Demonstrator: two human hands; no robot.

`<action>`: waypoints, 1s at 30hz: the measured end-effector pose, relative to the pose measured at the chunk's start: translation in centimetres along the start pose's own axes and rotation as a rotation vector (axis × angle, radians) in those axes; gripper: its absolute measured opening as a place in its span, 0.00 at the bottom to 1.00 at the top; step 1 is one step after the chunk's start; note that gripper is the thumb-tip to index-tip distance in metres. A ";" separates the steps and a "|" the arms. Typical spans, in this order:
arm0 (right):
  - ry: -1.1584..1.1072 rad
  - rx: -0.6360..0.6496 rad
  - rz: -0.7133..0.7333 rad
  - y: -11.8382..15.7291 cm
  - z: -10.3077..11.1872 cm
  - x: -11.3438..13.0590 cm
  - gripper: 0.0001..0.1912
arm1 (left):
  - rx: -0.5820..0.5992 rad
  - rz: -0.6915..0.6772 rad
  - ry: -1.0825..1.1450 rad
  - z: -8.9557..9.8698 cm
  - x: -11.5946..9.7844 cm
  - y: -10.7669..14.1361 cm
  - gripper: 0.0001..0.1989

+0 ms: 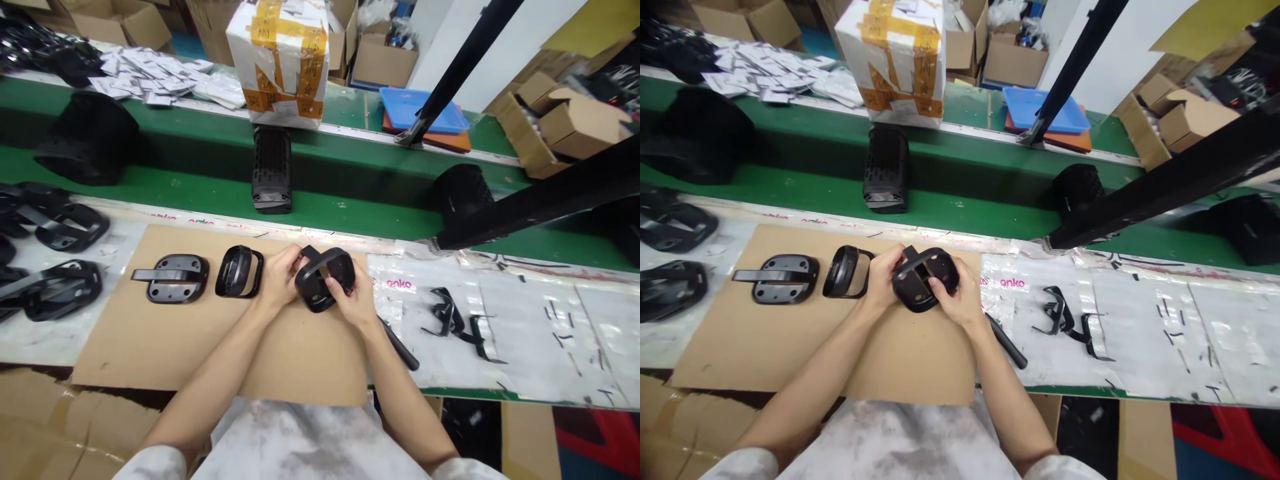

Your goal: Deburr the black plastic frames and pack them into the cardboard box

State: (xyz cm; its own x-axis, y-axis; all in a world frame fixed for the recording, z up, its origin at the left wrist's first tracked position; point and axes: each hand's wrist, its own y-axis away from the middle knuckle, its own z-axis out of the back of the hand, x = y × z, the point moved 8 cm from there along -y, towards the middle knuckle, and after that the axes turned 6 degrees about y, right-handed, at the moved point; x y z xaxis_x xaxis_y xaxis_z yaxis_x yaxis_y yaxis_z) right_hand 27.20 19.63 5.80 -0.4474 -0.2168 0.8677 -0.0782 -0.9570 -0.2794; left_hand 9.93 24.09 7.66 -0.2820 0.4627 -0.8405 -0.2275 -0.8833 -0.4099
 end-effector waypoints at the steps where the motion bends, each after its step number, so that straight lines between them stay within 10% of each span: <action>1: -0.008 -0.006 0.006 0.0 0.2 0.1 0.16 | 0.040 0.034 0.017 -0.3 0.2 0.0 0.13; 15: -0.441 0.135 -0.465 0.8 -1.0 -2.6 0.24 | 0.193 0.159 0.121 -1.9 2.1 0.0 0.17; 30: -0.435 0.057 -0.328 -0.4 -0.4 -2.8 0.20 | 0.032 0.154 0.032 -1.4 1.3 0.4 0.21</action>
State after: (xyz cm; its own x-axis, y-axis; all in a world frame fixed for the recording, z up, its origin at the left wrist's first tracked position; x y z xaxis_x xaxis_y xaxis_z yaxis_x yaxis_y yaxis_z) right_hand 28.10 20.70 3.31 0.0034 0.0466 0.9989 -0.0976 -0.9941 0.0467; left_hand 10.74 24.30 5.90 -0.2857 0.3191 -0.9036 -0.2139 -0.9404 -0.2645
